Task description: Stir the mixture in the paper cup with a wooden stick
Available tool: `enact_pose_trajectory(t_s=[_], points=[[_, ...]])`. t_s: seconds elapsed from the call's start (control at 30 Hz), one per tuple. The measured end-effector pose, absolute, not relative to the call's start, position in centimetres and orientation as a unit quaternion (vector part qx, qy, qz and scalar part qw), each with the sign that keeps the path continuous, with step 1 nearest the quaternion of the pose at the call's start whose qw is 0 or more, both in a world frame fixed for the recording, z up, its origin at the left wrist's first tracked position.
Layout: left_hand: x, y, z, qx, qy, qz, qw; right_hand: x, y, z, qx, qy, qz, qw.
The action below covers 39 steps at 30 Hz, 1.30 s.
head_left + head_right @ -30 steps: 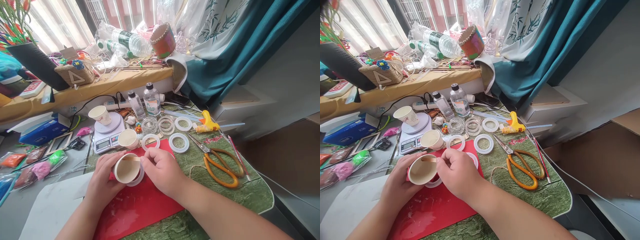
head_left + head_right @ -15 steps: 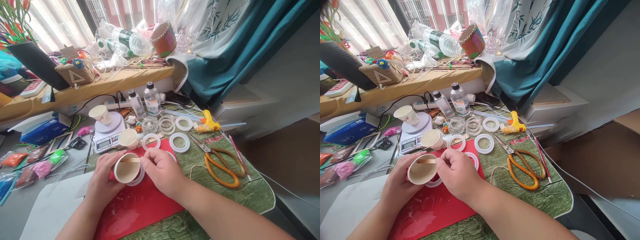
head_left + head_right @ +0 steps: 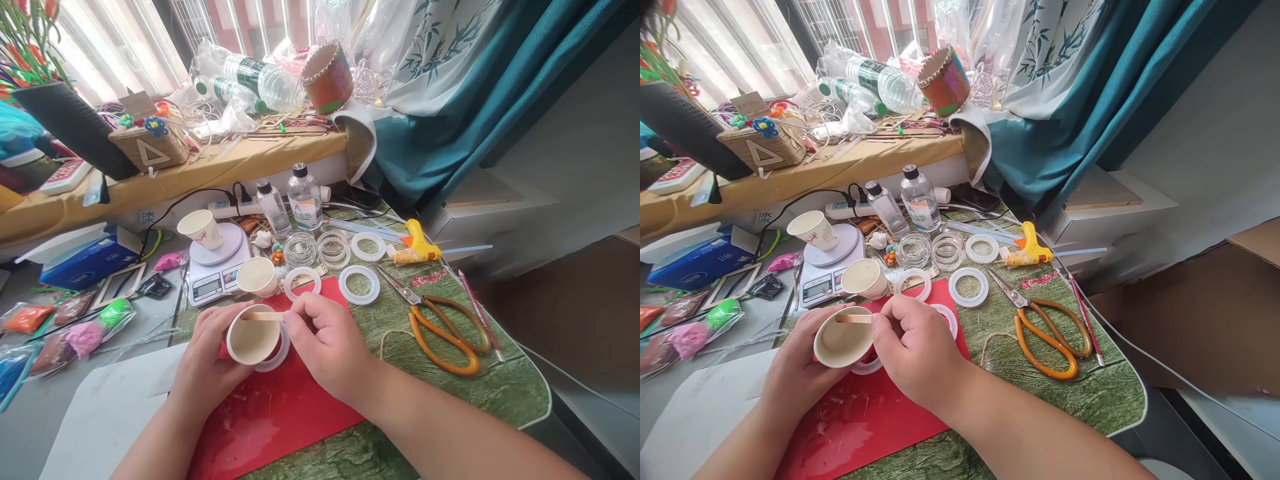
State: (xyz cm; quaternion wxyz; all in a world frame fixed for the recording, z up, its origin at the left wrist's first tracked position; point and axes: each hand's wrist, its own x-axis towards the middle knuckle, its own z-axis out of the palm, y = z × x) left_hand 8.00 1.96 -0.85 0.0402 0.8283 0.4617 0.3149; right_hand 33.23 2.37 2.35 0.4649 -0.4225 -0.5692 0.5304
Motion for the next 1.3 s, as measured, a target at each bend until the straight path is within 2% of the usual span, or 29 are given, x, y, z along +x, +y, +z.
enact_pose_trajectory(t_s=[0.67,0.87,0.93,1.1,1.3], points=[[7.96,1.81,-0.98,0.823,0.470,0.316,0.045,33.32,2.37,2.57,-0.423,-0.588,0.509,0.466],[7.97,1.85,-0.74,0.832,0.447,0.325,0.043,33.07,2.71,2.06,-0.436,-0.722,0.361,0.399],[8.00,1.87,-0.70,0.834,0.441,0.330,0.041,32.89,2.63,1.97,-0.441,-0.721,0.388,0.366],[8.10,1.90,-0.80,0.829,0.441,0.342,0.034,32.59,2.36,2.20,-0.430,-0.588,0.590,0.349],[8.14,1.89,-0.66,0.831,0.445,0.332,0.030,32.64,2.58,2.08,-0.416,-0.534,0.606,0.417]])
